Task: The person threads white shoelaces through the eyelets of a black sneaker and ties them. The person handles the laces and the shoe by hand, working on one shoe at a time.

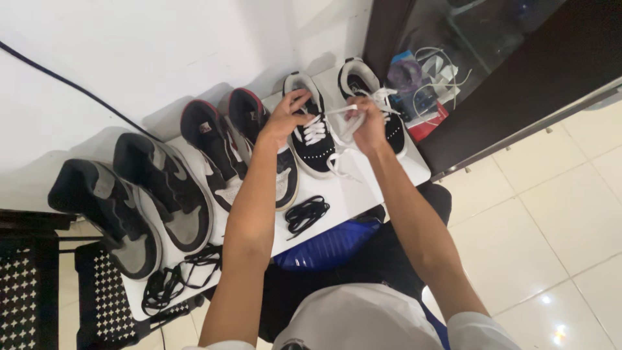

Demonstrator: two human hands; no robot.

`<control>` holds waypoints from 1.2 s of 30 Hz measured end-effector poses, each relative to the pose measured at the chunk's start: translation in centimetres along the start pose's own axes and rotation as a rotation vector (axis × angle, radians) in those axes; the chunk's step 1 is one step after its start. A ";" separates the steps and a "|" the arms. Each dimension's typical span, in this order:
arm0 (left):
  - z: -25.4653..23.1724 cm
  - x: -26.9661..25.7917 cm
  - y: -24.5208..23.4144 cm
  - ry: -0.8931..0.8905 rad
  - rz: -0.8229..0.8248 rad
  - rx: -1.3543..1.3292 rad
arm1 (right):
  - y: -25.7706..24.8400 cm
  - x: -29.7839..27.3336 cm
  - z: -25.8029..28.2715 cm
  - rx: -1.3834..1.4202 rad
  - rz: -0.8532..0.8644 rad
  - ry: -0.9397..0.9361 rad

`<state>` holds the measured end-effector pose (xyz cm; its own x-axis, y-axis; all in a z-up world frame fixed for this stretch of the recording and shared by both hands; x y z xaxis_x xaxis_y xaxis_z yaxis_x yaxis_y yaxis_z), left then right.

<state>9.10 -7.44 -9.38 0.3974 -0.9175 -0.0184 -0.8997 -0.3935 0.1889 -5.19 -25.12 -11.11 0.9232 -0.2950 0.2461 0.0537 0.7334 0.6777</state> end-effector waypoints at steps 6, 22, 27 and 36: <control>-0.5 -0.3 1.1 -0.014 -0.230 0.389 | 3.1 0.0 0.6 0.047 -0.202 0.175; -6.7 -4.4 4.4 -0.302 -0.669 0.983 | 11.0 -3.1 11.5 -1.627 -0.406 -0.567; -3.7 -4.3 2.2 -0.085 -0.692 0.957 | 9.6 -3.3 4.3 -1.507 -0.139 0.070; -5.5 -7.7 4.7 0.161 -0.679 0.942 | 6.6 -5.6 0.7 -1.510 -0.104 -0.044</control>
<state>2.74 -1.88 -2.99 0.8050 -0.5109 0.3015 -0.2453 -0.7494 -0.6150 -10.25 -19.11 -7.54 0.8804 -0.3813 0.2819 0.4699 0.6225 -0.6258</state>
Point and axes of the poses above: each hand's wrist, its own x-axis towards the middle knuckle, its own y-axis out of the palm, z = x × y, the point moved 7 cm from there along x, towards the middle knuckle, and after that the axes turned 15 degrees about z, right-handed, at the moved point
